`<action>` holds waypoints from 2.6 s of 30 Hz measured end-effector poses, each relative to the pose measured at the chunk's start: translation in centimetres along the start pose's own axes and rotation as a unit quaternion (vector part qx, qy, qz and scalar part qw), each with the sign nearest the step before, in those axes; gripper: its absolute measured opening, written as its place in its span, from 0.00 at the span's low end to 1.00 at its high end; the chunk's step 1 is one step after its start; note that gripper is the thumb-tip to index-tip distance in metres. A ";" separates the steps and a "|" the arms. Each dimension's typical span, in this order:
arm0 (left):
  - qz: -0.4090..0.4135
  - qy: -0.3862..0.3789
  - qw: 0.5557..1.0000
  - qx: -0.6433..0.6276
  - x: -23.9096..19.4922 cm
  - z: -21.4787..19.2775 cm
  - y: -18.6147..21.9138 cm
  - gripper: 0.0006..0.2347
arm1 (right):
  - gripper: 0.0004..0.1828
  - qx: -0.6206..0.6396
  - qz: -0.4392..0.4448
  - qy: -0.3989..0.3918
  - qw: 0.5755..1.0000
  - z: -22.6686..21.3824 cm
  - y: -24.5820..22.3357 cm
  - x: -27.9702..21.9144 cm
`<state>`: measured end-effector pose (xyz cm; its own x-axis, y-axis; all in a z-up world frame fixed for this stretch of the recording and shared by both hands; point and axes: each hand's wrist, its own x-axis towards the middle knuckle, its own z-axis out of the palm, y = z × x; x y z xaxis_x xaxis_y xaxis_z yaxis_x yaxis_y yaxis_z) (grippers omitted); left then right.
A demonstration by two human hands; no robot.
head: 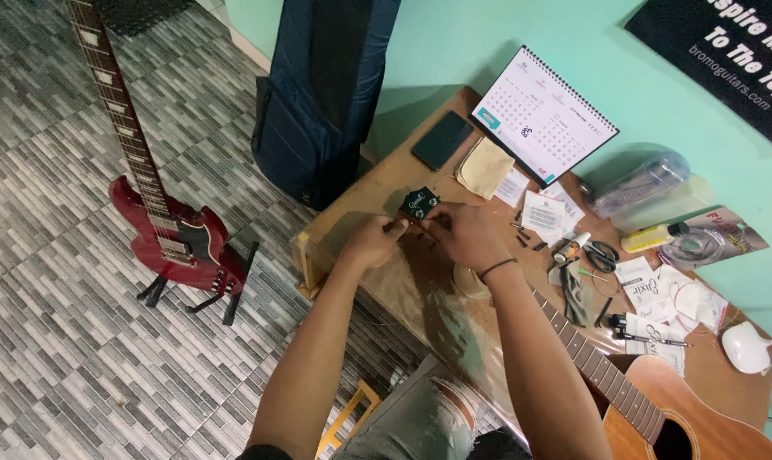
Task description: The person replaces a guitar string on an acoustic guitar. They thread a new string through the headstock tuning peg, pull it taut, and then use a cloth to wipe the string before continuing to secure it.
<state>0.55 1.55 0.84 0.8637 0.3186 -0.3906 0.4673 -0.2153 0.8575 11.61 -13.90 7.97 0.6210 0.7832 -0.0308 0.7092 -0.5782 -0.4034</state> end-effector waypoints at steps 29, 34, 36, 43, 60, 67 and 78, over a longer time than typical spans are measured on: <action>0.218 0.144 0.945 -0.195 -5.5 4.5 6.3 0.12 | 0.02 0.281 0.114 0.169 0.938 -6.9 0.9 -7.4; 0.321 0.038 0.874 -0.362 -7.8 9.9 12.3 0.10 | 0.04 0.349 0.084 0.222 0.906 -11.1 -0.2 -13.5; 0.360 0.045 0.855 -0.372 -8.5 12.2 13.6 0.06 | 0.06 0.339 0.079 0.262 0.900 -12.0 0.7 -16.2; 0.407 -0.071 0.854 -0.315 -13.9 17.7 19.1 0.06 | 0.06 0.333 0.120 0.345 0.869 -16.1 5.9 -26.4; 0.351 -0.328 0.869 -0.120 -19.0 34.4 29.0 0.14 | 0.03 0.289 0.177 0.420 0.842 -22.0 12.5 -46.0; 0.363 -0.363 0.849 -0.125 -19.1 37.5 30.0 0.15 | 0.01 0.327 0.139 0.444 0.822 -21.8 15.9 -48.3; 0.406 -0.364 0.829 -0.122 -18.0 39.0 30.6 0.09 | 0.05 0.296 0.147 0.450 0.829 -21.6 18.7 -48.7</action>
<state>6.70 -46.76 21.07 0.8018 -0.5000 0.3273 -0.3007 0.1358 0.9440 1.83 -67.81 21.66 0.9245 -0.0148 0.3808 0.3602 -0.2922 -0.8859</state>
